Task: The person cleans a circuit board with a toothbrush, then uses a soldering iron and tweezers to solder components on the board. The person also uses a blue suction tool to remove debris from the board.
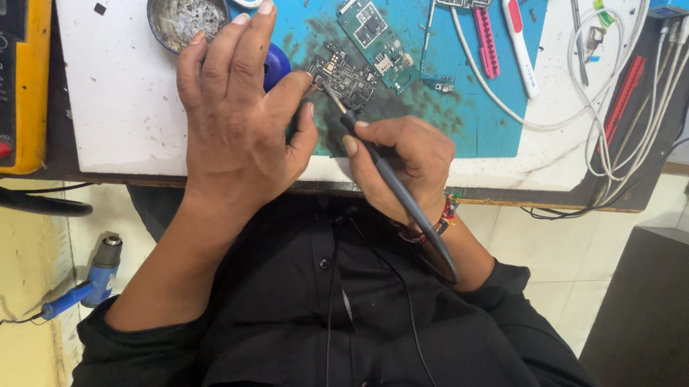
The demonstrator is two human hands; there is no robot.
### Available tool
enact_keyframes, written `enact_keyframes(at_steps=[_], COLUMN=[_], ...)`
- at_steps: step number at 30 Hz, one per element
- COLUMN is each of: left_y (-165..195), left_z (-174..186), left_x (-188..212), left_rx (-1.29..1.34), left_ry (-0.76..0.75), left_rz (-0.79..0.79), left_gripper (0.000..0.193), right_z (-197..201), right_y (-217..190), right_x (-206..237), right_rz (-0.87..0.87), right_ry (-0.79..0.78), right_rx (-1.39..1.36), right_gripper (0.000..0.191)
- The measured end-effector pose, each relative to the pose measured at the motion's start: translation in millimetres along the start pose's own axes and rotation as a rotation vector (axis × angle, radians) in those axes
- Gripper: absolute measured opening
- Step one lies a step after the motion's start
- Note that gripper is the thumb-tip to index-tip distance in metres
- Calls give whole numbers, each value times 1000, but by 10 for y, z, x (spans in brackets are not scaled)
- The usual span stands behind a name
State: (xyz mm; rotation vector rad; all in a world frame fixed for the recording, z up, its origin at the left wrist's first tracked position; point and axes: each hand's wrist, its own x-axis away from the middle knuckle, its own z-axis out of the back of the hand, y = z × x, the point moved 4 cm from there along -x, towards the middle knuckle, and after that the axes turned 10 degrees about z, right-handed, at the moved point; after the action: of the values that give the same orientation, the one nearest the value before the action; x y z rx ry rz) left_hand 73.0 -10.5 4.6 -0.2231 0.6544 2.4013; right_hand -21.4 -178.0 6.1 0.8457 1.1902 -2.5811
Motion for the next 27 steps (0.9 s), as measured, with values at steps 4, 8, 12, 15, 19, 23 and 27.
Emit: enact_keyframes(at_steps=[4, 8, 12, 15, 19, 23, 27], left_y=[-1, -5, -9, -10, -13, -7, -3], left_z=[0, -5, -6, -3, -3, 2, 6], left_x=[-6, 6, 17, 17, 13, 8, 0], left_rx=[6, 15, 17, -5, 22, 29, -6], left_ry=[1, -3, -4, 6, -11, -13, -6], left_rz=[-7, 2, 1, -7, 4, 7, -3], left_gripper=[24, 23, 24, 23, 24, 24, 23], right_z=[-4, -6, 1, -9, -5, -9, -2], right_y=[4, 7, 12, 1, 18, 15, 14], right_x=[2, 2, 6, 2, 8, 8, 0], right_rz=[-12, -8, -25, 17, -21, -20, -22], right_ry=[2, -5, 4, -27, -3, -18, -3], right_rx=[2, 7, 29, 7, 19, 19, 42], right_gripper=[19, 19, 20, 21, 20, 21, 20])
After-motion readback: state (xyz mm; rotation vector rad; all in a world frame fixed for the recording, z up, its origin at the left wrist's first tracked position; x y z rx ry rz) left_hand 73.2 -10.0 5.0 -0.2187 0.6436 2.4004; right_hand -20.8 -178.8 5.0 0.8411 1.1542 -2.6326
